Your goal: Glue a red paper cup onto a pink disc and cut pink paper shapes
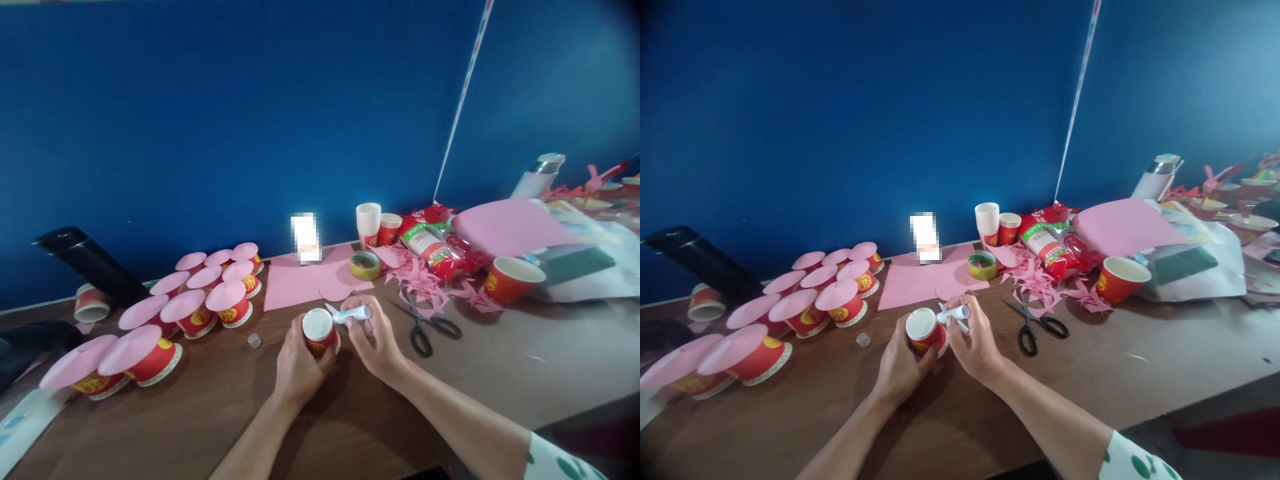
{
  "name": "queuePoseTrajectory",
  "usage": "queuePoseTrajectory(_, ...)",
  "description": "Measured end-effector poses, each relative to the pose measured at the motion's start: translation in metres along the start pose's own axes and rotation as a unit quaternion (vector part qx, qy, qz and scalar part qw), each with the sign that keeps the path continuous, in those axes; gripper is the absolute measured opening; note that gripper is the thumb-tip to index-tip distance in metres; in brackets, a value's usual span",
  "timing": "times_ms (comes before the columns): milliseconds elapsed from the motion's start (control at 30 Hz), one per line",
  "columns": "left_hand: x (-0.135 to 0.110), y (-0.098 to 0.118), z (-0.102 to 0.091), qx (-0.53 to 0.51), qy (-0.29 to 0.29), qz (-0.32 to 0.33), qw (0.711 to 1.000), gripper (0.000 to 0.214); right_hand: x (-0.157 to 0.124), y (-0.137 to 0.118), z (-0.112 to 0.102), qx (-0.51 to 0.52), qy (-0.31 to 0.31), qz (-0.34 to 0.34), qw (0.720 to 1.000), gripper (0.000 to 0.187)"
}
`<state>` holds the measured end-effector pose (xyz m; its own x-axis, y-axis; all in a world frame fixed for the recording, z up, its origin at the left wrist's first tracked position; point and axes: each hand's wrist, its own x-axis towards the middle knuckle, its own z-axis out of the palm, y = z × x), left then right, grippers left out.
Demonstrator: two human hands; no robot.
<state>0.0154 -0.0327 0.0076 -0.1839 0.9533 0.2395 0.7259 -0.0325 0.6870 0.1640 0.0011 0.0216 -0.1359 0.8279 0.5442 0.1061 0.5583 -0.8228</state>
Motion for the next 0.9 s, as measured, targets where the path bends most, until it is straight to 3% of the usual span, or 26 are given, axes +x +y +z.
queuePoseTrajectory(233,0.001,0.0,0.001,0.008,0.028,0.015,0.999,0.044,0.0,-0.003,0.001,0.02,0.026,0.037,0.999,0.012)
queuePoseTrajectory(533,0.0,-0.003,0.003,-0.016,0.031,-0.008,0.999,0.056,0.006,0.004,-0.002,-0.079,0.112,0.025,0.99,0.011)
queuePoseTrajectory(767,-0.002,-0.005,0.001,-0.028,0.019,-0.005,0.999,0.054,0.009,0.018,0.003,0.029,0.135,0.114,0.984,0.018)
queuePoseTrajectory(900,-0.001,-0.006,0.001,-0.026,0.031,0.023,0.999,0.051,0.008,0.025,0.008,0.027,0.132,0.142,0.981,0.019)
